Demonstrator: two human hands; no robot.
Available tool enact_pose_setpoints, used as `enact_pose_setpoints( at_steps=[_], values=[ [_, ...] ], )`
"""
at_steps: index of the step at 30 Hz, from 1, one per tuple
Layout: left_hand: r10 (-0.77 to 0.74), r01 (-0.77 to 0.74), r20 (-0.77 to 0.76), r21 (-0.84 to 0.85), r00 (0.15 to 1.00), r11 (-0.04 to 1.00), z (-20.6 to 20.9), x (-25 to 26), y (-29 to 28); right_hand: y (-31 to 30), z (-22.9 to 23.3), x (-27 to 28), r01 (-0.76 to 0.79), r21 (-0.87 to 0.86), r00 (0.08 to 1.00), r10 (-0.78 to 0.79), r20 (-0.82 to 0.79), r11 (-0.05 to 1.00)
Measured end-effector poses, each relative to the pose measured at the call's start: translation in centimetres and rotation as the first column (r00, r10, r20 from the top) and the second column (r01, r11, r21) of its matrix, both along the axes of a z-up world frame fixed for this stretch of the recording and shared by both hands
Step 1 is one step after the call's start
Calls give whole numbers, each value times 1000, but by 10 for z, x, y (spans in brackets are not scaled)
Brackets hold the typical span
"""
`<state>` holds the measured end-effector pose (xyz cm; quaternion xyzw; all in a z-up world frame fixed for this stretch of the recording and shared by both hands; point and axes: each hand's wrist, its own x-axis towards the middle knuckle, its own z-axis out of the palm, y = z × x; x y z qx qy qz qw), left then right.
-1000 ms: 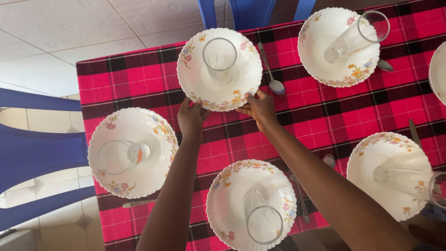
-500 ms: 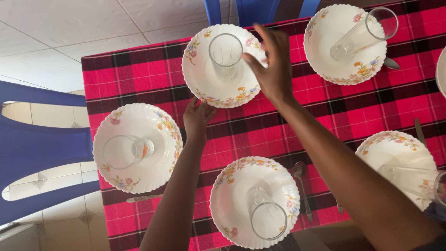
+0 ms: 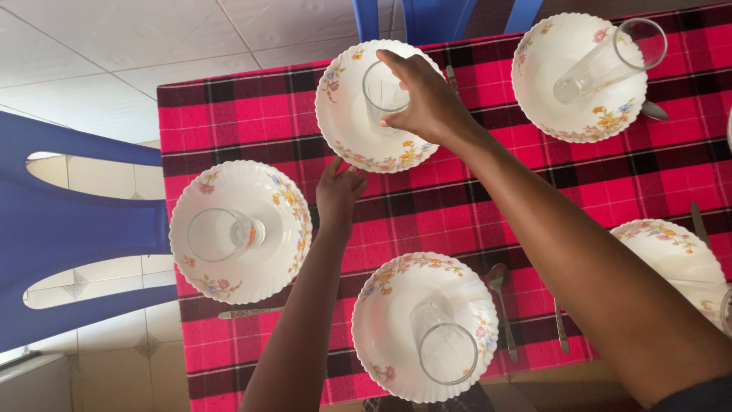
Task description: The person sets a dining table by placing plates, glasses, spoons, and knives at each of six place settings. They retrieve cutlery from a green container, arrange items symmetrically, and adjust the positions of plates and glasses to complete the setup.
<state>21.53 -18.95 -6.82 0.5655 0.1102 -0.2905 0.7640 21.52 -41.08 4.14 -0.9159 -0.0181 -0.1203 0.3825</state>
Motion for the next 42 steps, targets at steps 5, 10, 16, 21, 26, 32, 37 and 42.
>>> enact_pose_setpoints(
  at_steps=[5,10,16,21,26,32,37,42],
  values=[
    [-15,15,-47,12,999,1000,4,-7,3,4,12,-5,65,-102,988,-78,-134,993],
    [-48,46,14,92,999,995,26,-33,22,5,16,-30,97,-126,993,-88,76,987],
    [-47,45,32,62,998,997,76,-116,82,28,34,-130,286,-3,958,-286,31,958],
    [50,-64,89,162,995,985,96,-166,152,58,73,-181,404,168,912,-383,-143,899],
    [98,-337,421,542,902,770,110,-150,211,95,105,-192,334,315,942,-298,-156,889],
    [-290,-403,769,568,569,718,121,-69,245,133,123,-203,261,383,964,-219,-149,886],
    [-465,-199,655,681,595,704,123,-31,237,154,128,-227,319,299,928,-233,-290,899],
    [-494,-153,634,693,595,705,102,-9,234,165,128,-244,334,268,912,-238,-334,904]
  ],
)
